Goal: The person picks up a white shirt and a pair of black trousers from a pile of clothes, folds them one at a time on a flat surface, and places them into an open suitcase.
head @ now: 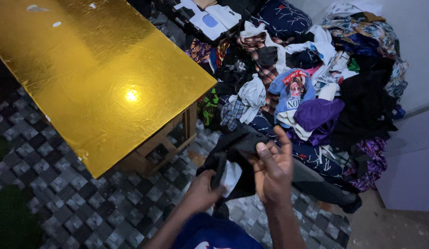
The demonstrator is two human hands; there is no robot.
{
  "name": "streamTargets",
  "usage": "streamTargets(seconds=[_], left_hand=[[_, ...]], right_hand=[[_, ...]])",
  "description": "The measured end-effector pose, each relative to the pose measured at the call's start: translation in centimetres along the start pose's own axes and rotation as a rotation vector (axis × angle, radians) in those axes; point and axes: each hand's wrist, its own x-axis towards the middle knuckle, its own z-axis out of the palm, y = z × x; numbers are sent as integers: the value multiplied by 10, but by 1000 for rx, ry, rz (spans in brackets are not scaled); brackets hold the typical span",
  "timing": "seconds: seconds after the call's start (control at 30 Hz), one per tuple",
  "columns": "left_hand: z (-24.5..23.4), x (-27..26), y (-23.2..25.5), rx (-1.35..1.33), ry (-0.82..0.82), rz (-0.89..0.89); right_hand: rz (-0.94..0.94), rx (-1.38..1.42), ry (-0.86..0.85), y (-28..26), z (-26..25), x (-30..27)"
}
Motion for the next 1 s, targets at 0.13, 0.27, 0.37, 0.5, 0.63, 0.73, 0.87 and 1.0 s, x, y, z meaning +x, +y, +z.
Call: streamTargets(seconds=[0.13, 0.27, 0.37, 0.5, 0.63, 0.73, 0.87, 1.0], left_hand=[[-30, 12, 1, -281, -28, -235], [-98, 16, 40, -285, 46, -279], [-136, 22, 71, -278, 18, -289], [-169, 19, 94, -197, 52, -147], [-181, 17, 98, -106, 50, 0], [-182, 14, 96, -102, 49, 85], [-179, 9, 92, -16, 155, 221], [-162, 8, 94, 33, 300, 275]], right_hand=[[47, -165, -28, -7, -43, 12], [51, -505, -9, -3, -58, 7], [-51, -889, -35, 2, -48, -4], [-305, -1173, -16, 5, -39, -11], [-427, -1124, -66, 10, -42, -7], [-110, -816, -46, 17, -44, -2], [1, -807, -42, 15, -35, -6], [-53, -802, -187, 3, -17, -10]])
